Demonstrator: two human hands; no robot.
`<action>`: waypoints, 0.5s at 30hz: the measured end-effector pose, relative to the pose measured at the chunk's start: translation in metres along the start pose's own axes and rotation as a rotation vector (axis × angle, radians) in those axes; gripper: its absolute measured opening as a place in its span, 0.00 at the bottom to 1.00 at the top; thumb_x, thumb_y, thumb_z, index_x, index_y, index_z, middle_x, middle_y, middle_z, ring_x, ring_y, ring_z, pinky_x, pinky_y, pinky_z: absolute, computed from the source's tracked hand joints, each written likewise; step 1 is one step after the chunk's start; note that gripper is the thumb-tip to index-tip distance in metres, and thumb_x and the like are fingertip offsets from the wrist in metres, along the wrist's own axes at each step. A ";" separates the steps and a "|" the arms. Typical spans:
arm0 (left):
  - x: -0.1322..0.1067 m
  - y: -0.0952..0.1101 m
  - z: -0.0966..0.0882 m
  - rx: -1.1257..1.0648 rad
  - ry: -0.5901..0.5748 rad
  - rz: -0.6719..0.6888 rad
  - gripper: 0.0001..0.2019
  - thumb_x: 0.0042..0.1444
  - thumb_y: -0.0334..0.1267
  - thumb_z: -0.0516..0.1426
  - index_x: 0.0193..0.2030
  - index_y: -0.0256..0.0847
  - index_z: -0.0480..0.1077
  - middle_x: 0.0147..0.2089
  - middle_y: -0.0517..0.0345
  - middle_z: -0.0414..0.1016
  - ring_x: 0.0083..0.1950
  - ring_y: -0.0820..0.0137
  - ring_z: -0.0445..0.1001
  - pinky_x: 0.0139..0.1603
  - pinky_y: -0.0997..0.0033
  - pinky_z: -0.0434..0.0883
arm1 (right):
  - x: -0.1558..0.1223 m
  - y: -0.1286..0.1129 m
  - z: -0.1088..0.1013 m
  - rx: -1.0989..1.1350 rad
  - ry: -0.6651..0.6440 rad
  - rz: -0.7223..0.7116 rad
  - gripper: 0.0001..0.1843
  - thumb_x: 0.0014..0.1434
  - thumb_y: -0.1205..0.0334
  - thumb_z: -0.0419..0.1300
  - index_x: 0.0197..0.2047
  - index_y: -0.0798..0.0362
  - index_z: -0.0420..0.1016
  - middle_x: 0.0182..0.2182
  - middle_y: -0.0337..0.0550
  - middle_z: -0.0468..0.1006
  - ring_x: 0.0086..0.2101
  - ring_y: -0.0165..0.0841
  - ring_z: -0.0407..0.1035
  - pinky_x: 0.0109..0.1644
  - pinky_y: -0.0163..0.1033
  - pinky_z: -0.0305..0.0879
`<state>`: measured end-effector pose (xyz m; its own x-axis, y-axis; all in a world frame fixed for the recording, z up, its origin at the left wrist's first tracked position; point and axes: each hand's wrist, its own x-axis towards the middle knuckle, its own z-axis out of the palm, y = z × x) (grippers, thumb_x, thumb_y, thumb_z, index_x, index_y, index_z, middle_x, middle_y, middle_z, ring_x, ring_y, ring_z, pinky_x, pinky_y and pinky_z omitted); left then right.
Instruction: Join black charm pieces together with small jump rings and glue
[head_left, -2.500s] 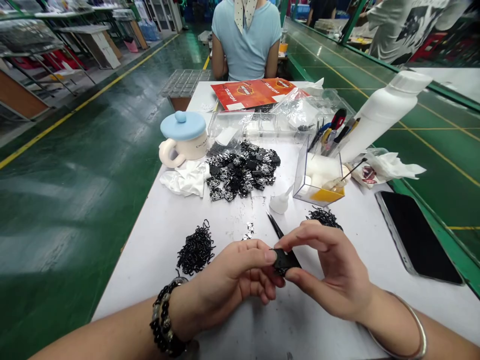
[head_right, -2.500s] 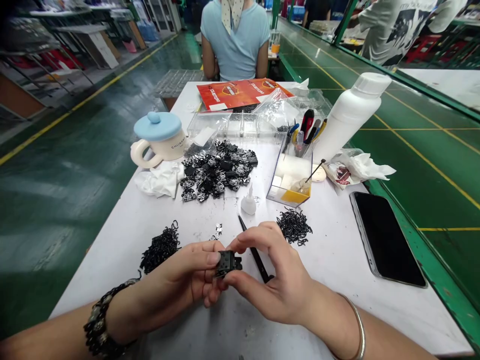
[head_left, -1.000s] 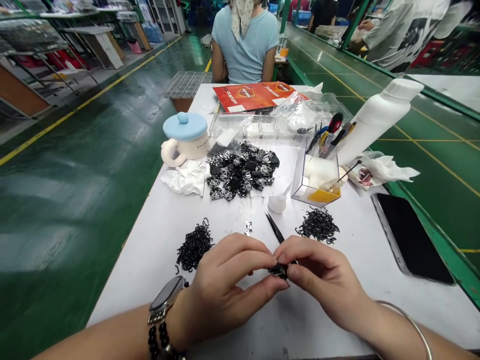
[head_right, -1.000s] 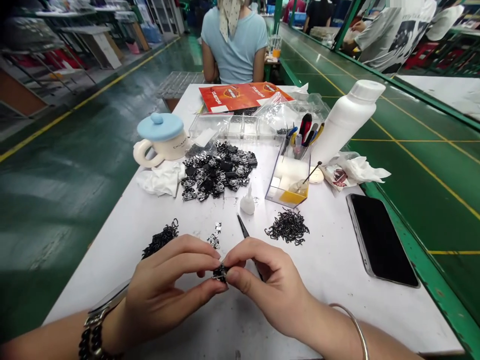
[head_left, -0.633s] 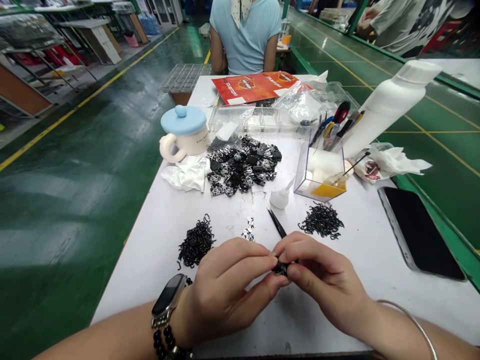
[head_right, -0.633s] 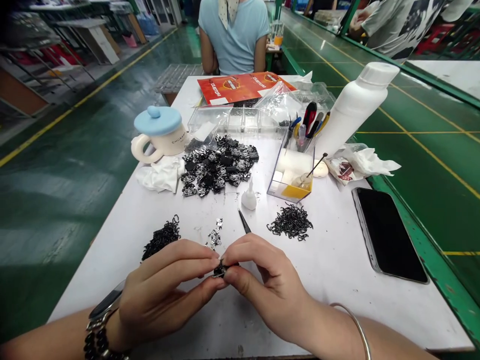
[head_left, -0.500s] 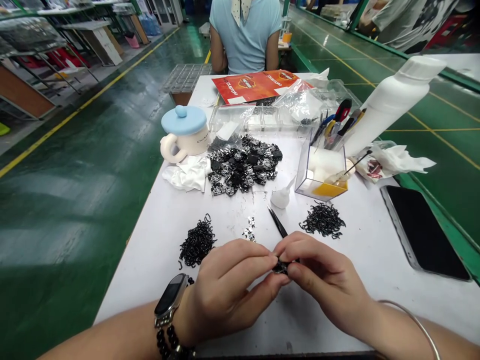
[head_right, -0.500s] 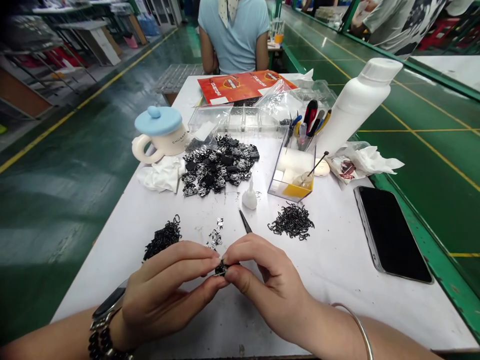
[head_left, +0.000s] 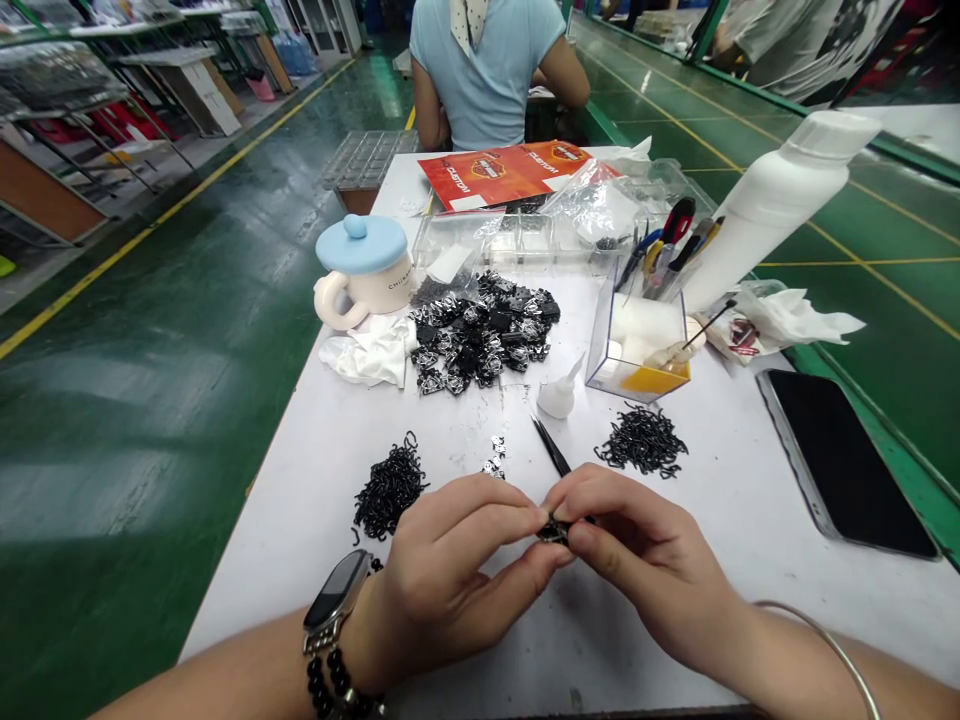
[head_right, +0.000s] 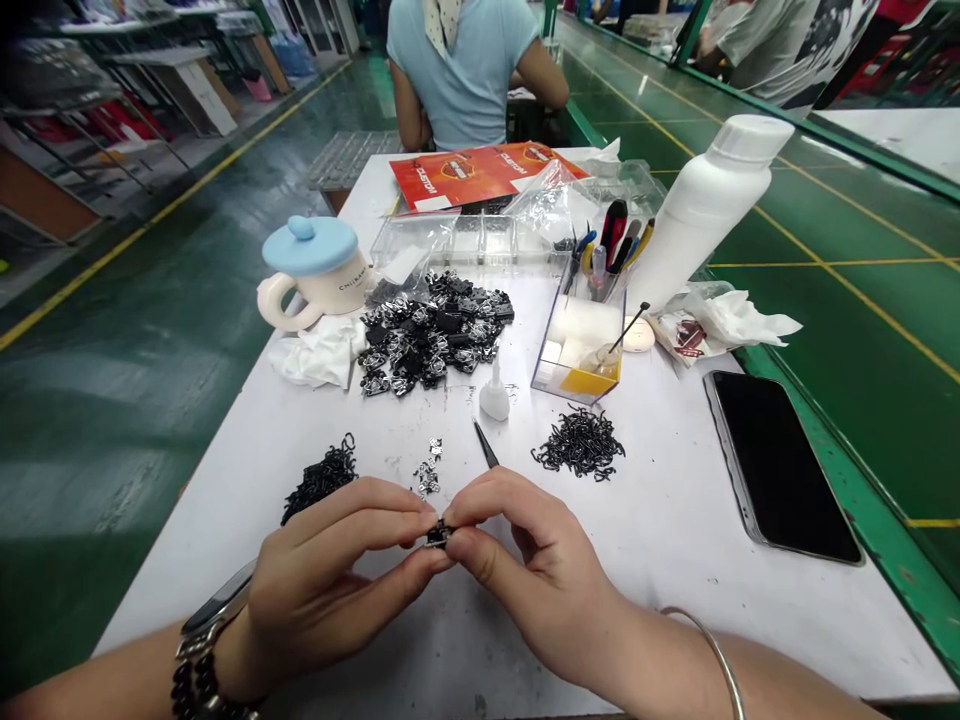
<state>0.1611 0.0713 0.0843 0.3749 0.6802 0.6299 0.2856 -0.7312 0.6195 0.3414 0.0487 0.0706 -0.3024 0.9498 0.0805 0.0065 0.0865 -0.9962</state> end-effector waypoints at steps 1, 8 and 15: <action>0.000 0.000 0.000 -0.004 -0.002 -0.005 0.09 0.47 0.26 0.63 0.36 0.34 0.71 0.31 0.51 0.76 0.31 0.73 0.75 0.29 0.77 0.75 | 0.000 0.000 0.000 -0.001 0.002 0.006 0.03 0.61 0.64 0.56 0.38 0.49 0.70 0.35 0.40 0.72 0.38 0.27 0.69 0.41 0.32 0.66; 0.000 -0.001 -0.001 -0.024 -0.033 -0.046 0.08 0.47 0.27 0.63 0.35 0.34 0.71 0.30 0.52 0.76 0.29 0.74 0.73 0.27 0.79 0.74 | 0.000 0.002 -0.001 0.024 0.003 0.027 0.03 0.60 0.63 0.56 0.37 0.51 0.71 0.35 0.42 0.73 0.39 0.29 0.69 0.42 0.34 0.67; 0.000 -0.004 0.001 -0.079 -0.051 -0.058 0.09 0.45 0.25 0.64 0.34 0.31 0.71 0.30 0.51 0.74 0.27 0.76 0.71 0.24 0.79 0.72 | 0.001 0.001 0.000 0.087 0.014 0.060 0.02 0.60 0.62 0.57 0.36 0.50 0.71 0.34 0.40 0.72 0.39 0.28 0.69 0.42 0.33 0.67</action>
<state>0.1609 0.0740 0.0819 0.4049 0.7159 0.5688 0.2380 -0.6832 0.6904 0.3409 0.0497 0.0701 -0.2908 0.9566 0.0200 -0.0589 0.0029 -0.9983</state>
